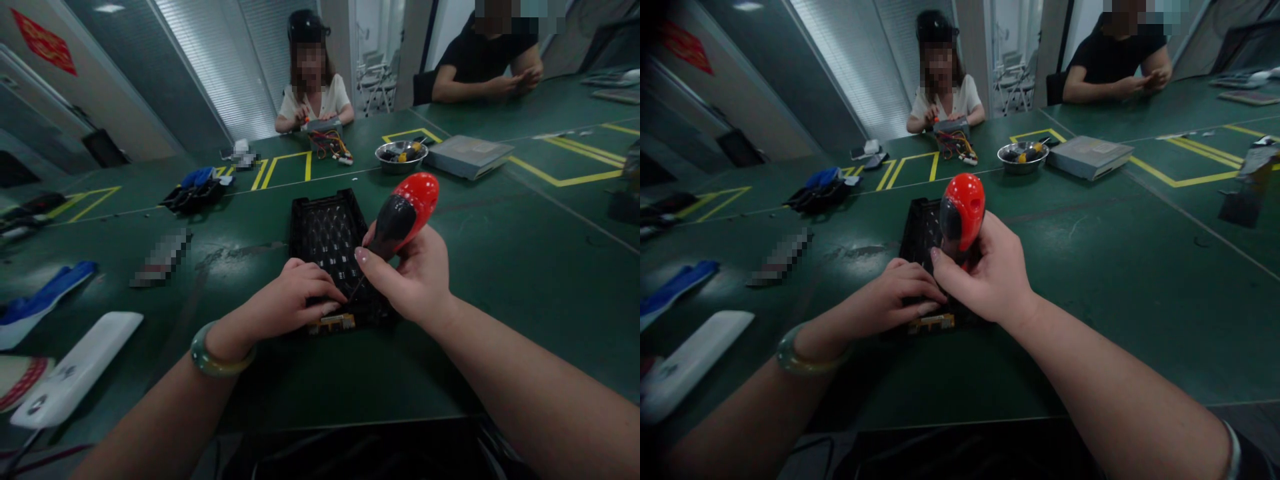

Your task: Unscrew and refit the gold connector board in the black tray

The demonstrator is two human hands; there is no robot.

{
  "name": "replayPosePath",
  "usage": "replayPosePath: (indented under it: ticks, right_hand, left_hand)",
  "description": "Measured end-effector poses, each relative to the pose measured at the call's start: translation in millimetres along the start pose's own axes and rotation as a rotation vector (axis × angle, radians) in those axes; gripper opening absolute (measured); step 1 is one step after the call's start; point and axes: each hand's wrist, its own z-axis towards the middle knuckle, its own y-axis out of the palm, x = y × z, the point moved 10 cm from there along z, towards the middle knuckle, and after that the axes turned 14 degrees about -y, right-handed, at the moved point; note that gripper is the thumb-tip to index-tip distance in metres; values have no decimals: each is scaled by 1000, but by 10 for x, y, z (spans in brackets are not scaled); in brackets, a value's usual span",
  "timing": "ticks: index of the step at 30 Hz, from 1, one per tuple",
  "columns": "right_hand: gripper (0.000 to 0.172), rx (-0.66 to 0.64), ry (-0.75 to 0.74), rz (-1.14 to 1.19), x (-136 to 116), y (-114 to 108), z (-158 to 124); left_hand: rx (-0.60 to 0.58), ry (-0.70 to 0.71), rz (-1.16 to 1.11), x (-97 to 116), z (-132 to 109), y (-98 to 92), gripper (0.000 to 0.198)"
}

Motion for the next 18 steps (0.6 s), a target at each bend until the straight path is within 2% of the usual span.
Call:
replayPosePath:
  ticks: [12,18]
  right_hand:
    - [15,9,52,23,76,3,-35]
    - [13,68,87,106,116,-1,-30]
  left_hand:
    - [-7,-12,-6,-6,-8,-7,19]
    - [-33,4,11,-11,2,53,26]
